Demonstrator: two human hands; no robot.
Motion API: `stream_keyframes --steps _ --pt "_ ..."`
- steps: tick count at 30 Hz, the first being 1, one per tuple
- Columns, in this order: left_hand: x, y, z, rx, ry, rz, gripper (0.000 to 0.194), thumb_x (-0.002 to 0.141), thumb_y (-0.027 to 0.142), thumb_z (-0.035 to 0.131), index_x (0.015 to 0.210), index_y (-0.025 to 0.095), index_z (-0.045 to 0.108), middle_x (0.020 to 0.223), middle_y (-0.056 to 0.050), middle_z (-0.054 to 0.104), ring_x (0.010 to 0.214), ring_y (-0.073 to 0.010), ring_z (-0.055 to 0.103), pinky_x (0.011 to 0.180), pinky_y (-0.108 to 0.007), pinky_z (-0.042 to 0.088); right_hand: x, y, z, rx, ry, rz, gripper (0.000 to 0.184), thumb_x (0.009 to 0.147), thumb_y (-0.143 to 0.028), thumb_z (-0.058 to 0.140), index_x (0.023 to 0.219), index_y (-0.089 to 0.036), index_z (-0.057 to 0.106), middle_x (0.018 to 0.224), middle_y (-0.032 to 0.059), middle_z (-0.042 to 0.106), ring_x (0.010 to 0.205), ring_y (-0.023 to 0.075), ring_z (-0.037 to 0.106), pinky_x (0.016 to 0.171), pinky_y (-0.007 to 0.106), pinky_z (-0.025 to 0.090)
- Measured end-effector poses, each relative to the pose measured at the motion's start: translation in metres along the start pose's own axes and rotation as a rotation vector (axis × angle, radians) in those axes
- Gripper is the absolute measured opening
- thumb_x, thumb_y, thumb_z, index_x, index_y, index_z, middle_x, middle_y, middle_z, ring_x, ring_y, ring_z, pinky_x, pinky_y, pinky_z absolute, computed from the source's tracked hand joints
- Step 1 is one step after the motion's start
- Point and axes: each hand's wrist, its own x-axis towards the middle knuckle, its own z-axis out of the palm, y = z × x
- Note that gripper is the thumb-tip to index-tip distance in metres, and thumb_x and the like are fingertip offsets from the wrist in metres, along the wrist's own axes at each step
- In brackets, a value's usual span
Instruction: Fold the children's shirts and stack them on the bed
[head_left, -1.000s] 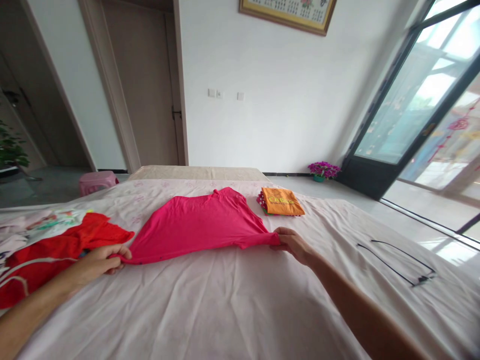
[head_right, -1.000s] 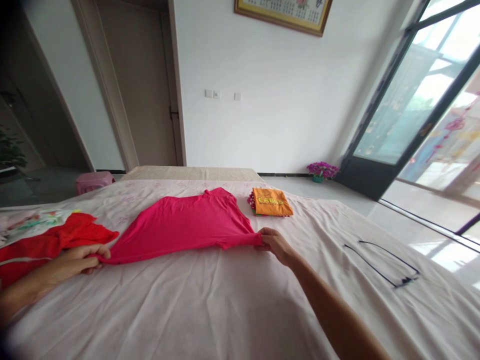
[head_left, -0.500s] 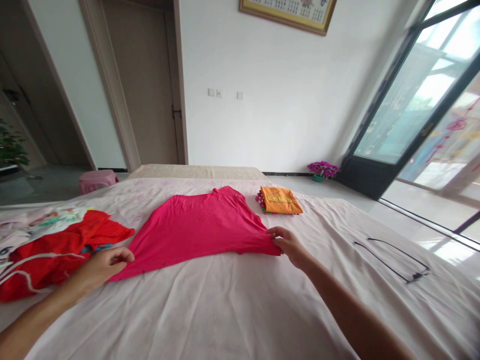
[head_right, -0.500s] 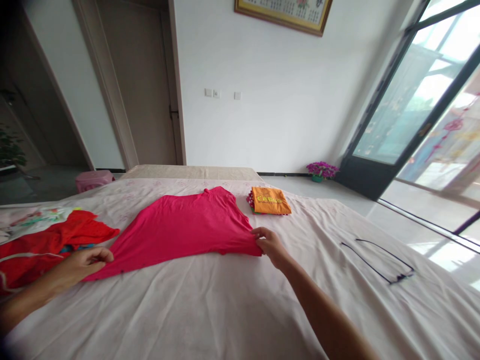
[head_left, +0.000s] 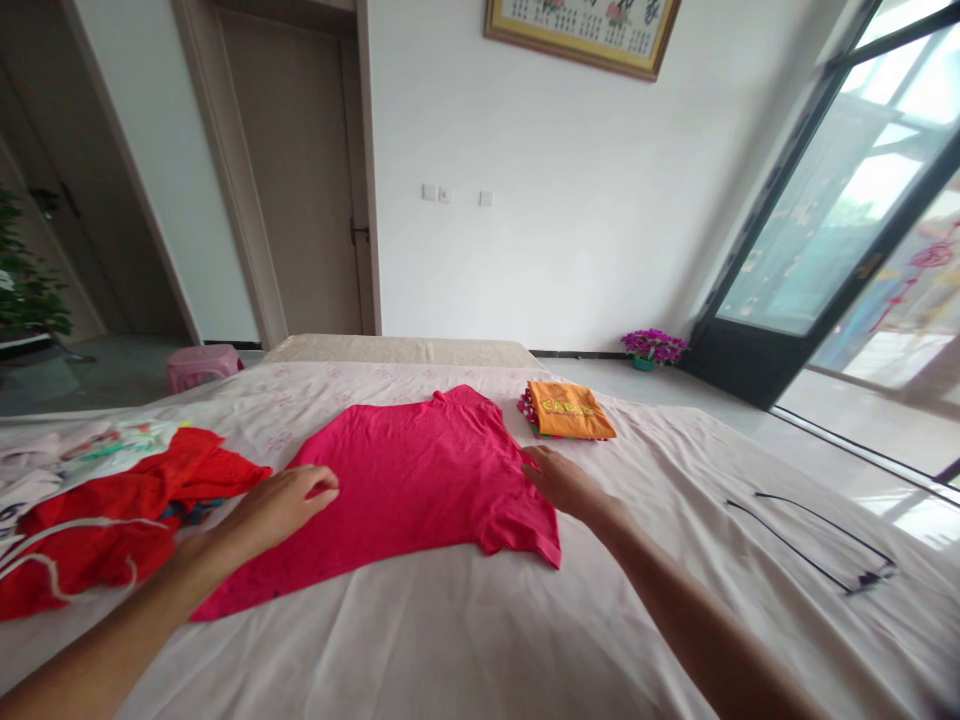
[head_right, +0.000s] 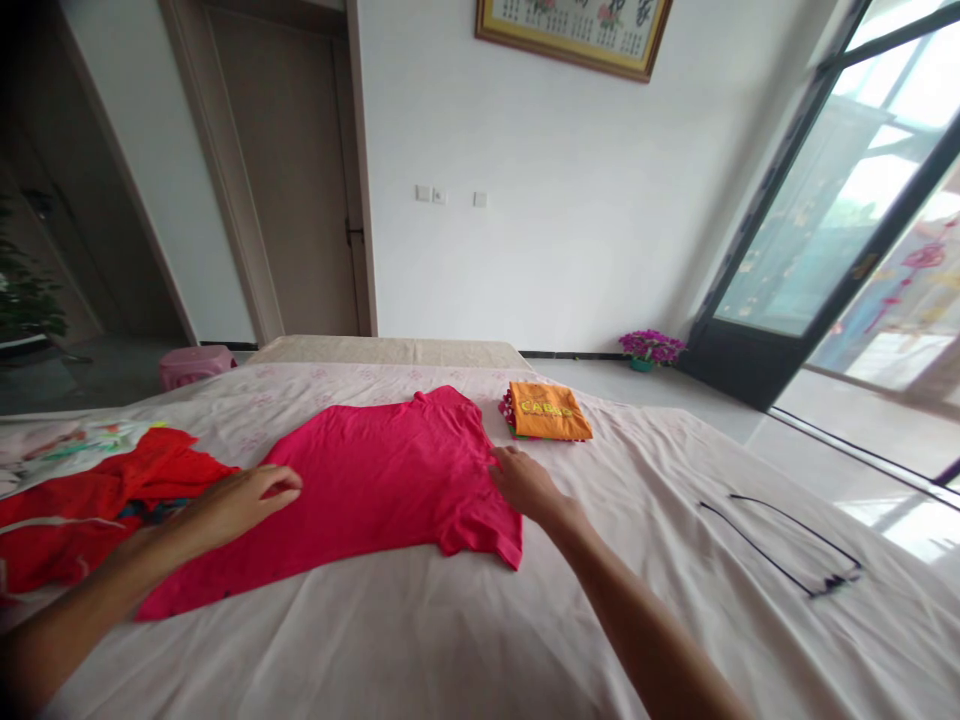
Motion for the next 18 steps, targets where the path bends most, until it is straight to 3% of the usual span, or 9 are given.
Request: stream_keyframes --steps 1,4,7,10,14,16,18 --pt "0.011 0.018 0.007 -0.009 -0.021 0.116 0.036 0.086 0.044 0.049 0.106 0.024 0.071 0.112 -0.004 0.073 0.106 -0.0200 0.066 0.096 -0.028 0.046 0.011 -0.015 0.008 -0.026 0.015 -0.075 0.044 0.097 -0.032 0.039 0.135 -0.017 0.055 0.135 0.0142 0.059 0.121 0.0252 0.057 0.100 0.036 0.044" --pt "0.036 0.057 0.035 0.048 -0.023 0.229 0.055 0.093 0.045 0.040 0.137 0.016 0.054 0.146 -0.012 0.052 0.138 -0.0221 0.044 0.115 -0.034 0.031 0.042 -0.047 0.041 -0.118 0.030 -0.223 0.053 0.099 -0.036 0.037 0.147 -0.014 0.042 0.152 0.0150 0.040 0.142 0.0265 0.034 0.114 0.040 0.031" --pt "0.049 0.066 0.064 0.147 -0.058 0.238 0.062 0.095 0.051 0.037 0.148 0.020 0.042 0.159 -0.011 0.033 0.148 -0.0265 0.024 0.120 -0.045 0.020 0.062 -0.044 0.069 -0.171 -0.031 -0.237 0.059 0.101 -0.044 0.033 0.153 -0.016 0.031 0.159 0.0111 0.028 0.148 0.0254 0.019 0.119 0.044 0.021" --pt "0.054 0.049 0.078 0.194 -0.064 0.198 0.063 0.094 0.056 0.037 0.149 0.025 0.040 0.160 -0.009 0.030 0.149 -0.0294 0.022 0.118 -0.050 0.020 0.070 -0.014 0.081 -0.208 -0.090 -0.105 0.064 0.101 -0.051 0.024 0.155 -0.018 0.026 0.162 0.0081 0.021 0.150 0.0230 0.015 0.120 0.043 0.016" --pt "0.065 0.009 0.067 0.172 0.045 0.137 0.049 0.096 0.041 0.037 0.136 0.020 0.057 0.146 -0.010 0.053 0.136 -0.0212 0.045 0.115 -0.035 0.030 0.070 0.020 0.080 -0.280 -0.047 0.031 0.065 0.101 -0.050 0.024 0.155 -0.014 0.024 0.162 0.0077 0.019 0.150 0.0224 0.015 0.120 0.043 0.014" --pt "0.076 -0.011 0.054 0.179 0.179 0.005 0.044 0.096 0.031 0.035 0.127 0.019 0.063 0.134 -0.009 0.063 0.125 -0.0188 0.055 0.109 -0.030 0.036 0.070 0.025 0.081 -0.293 -0.019 0.040 0.064 0.101 -0.049 0.024 0.155 -0.015 0.026 0.161 0.0070 0.021 0.149 0.0224 0.017 0.120 0.044 0.013" --pt "0.087 -0.027 0.040 0.216 0.278 -0.200 0.043 0.094 0.031 0.037 0.126 0.019 0.063 0.128 -0.012 0.065 0.118 -0.0232 0.059 0.103 -0.034 0.042 0.070 0.025 0.083 -0.292 0.000 0.044 0.063 0.101 -0.050 0.025 0.154 -0.017 0.029 0.161 0.0064 0.024 0.148 0.0223 0.019 0.120 0.044 0.013"
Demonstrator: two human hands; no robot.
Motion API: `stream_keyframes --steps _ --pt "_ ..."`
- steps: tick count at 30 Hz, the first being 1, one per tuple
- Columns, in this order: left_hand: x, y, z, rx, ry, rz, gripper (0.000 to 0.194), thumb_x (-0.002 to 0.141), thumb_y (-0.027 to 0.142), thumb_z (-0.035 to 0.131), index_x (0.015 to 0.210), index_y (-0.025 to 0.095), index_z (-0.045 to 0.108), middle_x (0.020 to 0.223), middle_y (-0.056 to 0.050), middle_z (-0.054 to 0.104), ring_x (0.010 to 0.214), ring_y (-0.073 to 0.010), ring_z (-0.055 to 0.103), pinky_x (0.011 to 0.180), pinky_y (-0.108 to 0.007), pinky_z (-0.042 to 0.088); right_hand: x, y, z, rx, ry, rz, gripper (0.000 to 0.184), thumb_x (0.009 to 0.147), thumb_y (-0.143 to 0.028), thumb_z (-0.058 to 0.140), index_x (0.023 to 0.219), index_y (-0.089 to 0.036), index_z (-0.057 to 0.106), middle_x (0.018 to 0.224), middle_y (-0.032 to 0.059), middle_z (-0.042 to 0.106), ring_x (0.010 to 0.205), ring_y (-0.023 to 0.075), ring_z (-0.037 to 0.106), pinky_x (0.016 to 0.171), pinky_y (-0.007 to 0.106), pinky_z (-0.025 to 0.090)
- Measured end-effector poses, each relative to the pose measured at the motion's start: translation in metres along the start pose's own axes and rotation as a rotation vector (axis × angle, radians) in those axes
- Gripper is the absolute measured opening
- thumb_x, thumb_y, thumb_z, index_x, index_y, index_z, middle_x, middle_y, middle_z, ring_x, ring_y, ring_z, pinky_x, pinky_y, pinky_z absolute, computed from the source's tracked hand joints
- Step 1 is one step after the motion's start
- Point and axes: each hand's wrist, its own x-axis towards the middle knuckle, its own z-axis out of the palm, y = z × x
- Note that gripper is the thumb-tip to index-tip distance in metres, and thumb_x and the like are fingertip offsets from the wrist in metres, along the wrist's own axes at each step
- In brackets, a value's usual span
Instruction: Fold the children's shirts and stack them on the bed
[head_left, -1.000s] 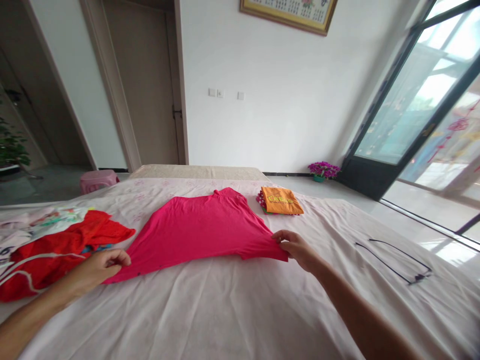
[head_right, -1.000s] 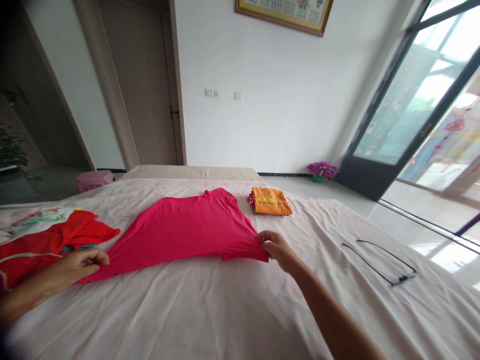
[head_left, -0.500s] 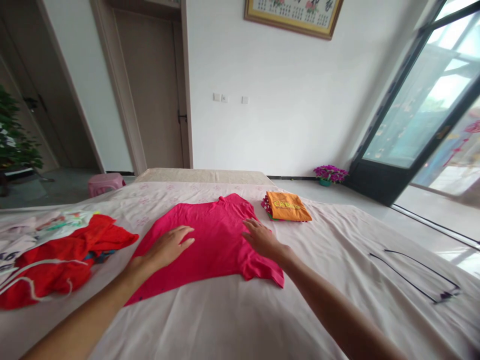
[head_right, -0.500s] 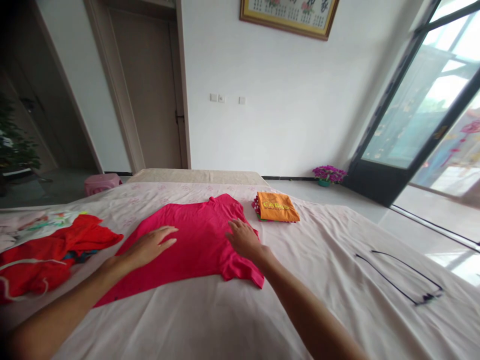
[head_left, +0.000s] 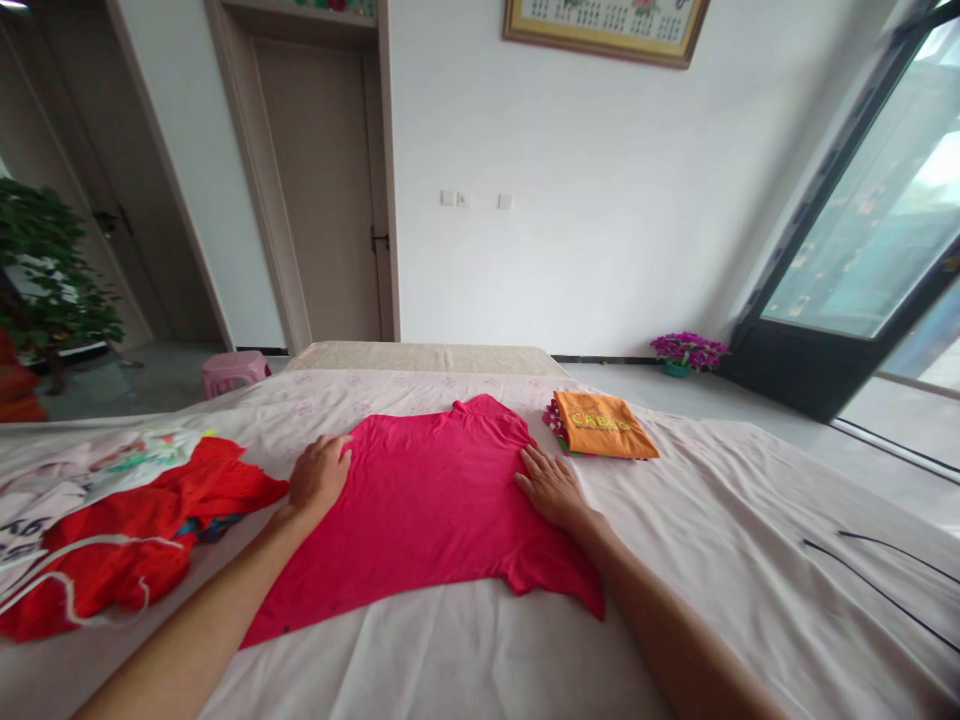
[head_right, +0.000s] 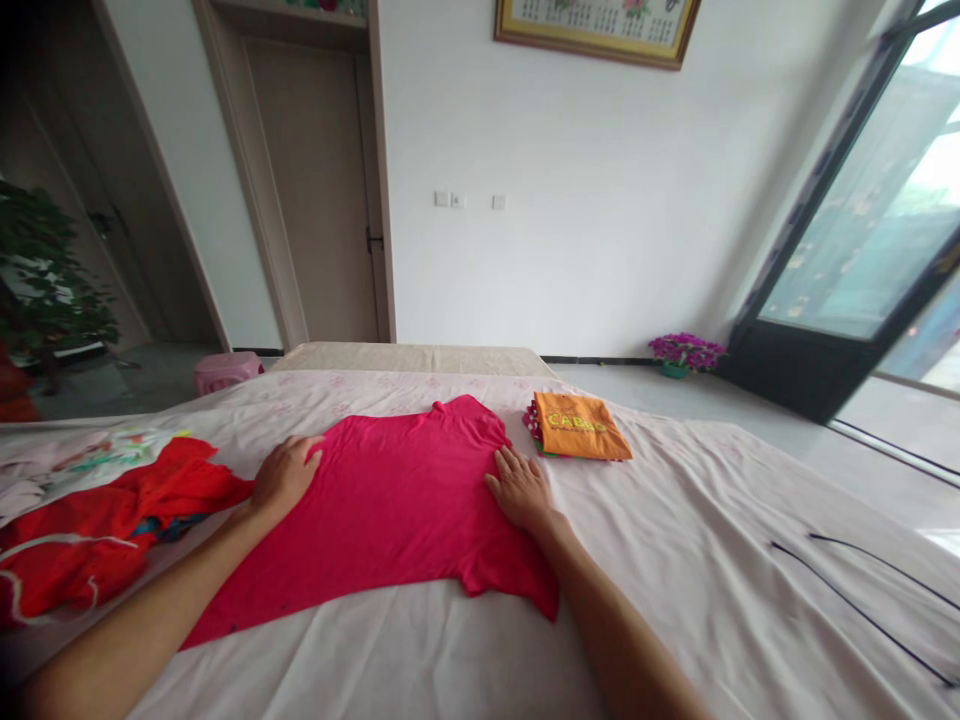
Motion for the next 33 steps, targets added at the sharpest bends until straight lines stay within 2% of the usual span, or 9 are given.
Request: stream_keyframes --steps 4,8,10,12,17,22,26,29,33 --pt "0.024 -0.008 -0.007 0.054 -0.131 -0.282 0.048 0.088 0.038 0.048 0.126 0.013 0.063 0.118 -0.020 0.068 0.104 -0.0337 0.065 0.081 -0.040 0.050 0.000 -0.003 0.002 0.016 0.024 -0.003 0.063 0.100 -0.052 0.025 0.153 -0.018 0.031 0.160 0.0059 0.026 0.148 0.0222 0.022 0.120 0.043 0.013" --pt "0.014 0.020 -0.006 -0.012 -0.154 -0.128 0.036 0.089 0.030 0.049 0.118 0.025 0.068 0.115 -0.008 0.071 0.101 -0.0217 0.067 0.079 -0.027 0.047 0.000 -0.001 0.001 0.046 0.035 -0.009 0.063 0.100 -0.052 0.025 0.152 -0.017 0.033 0.160 0.0065 0.029 0.147 0.0219 0.023 0.119 0.043 0.013" --pt "0.002 0.039 -0.005 -0.079 -0.153 0.067 0.029 0.091 0.037 0.049 0.108 0.030 0.071 0.111 -0.004 0.072 0.100 -0.0172 0.066 0.081 -0.024 0.044 0.000 0.000 0.001 0.062 0.034 -0.015 0.061 0.100 -0.051 0.026 0.152 -0.019 0.034 0.159 0.0068 0.030 0.147 0.0218 0.024 0.119 0.043 0.014" --pt "-0.003 0.051 -0.005 -0.160 -0.166 0.143 0.034 0.093 0.047 0.045 0.095 0.028 0.073 0.099 -0.003 0.074 0.092 -0.0168 0.067 0.077 -0.024 0.043 0.000 0.001 0.001 0.073 0.037 -0.020 0.060 0.100 -0.051 0.028 0.151 -0.021 0.036 0.158 0.0073 0.031 0.146 0.0220 0.025 0.118 0.043 0.014" --pt "0.020 0.051 -0.003 -0.193 -0.110 -0.160 0.047 0.094 0.051 0.035 0.107 0.022 0.070 0.109 -0.010 0.073 0.096 -0.0235 0.068 0.073 -0.029 0.045 0.001 0.001 0.000 0.090 0.068 -0.022 0.058 0.100 -0.049 0.031 0.149 -0.021 0.039 0.156 0.0080 0.036 0.145 0.0224 0.028 0.117 0.042 0.016" --pt "0.037 0.054 0.011 -0.149 -0.180 -0.160 0.064 0.082 0.062 0.051 0.128 0.020 0.060 0.126 -0.015 0.066 0.109 -0.0283 0.065 0.078 -0.031 0.048 0.001 0.001 -0.002 0.107 0.072 -0.037 0.057 0.099 -0.050 0.033 0.148 -0.021 0.041 0.155 0.0086 0.038 0.143 0.0235 0.030 0.116 0.043 0.017" --pt "0.036 0.063 0.017 -0.142 -0.207 -0.153 0.042 0.083 0.050 0.054 0.115 0.027 0.068 0.113 -0.008 0.073 0.100 -0.0257 0.069 0.073 -0.029 0.048 0.000 0.001 -0.002 0.110 0.077 -0.041 0.056 0.099 -0.048 0.033 0.148 -0.022 0.042 0.155 0.0086 0.038 0.143 0.0236 0.030 0.116 0.043 0.017" --pt "0.044 0.056 0.013 -0.151 -0.176 -0.149 0.039 0.085 0.048 0.051 0.114 0.026 0.068 0.112 -0.008 0.073 0.098 -0.0262 0.068 0.074 -0.031 0.048 0.000 0.001 -0.003 0.108 0.080 -0.043 0.055 0.099 -0.048 0.034 0.147 -0.021 0.043 0.154 0.0090 0.039 0.143 0.0238 0.030 0.116 0.043 0.017" --pt "0.068 0.019 -0.001 -0.139 -0.128 -0.184 0.049 0.091 0.050 0.042 0.124 0.020 0.062 0.117 -0.014 0.070 0.101 -0.0313 0.065 0.076 -0.039 0.048 0.000 0.000 -0.004 0.109 0.075 -0.039 0.055 0.099 -0.047 0.033 0.146 -0.021 0.044 0.154 0.0086 0.040 0.143 0.0238 0.032 0.116 0.042 0.018"
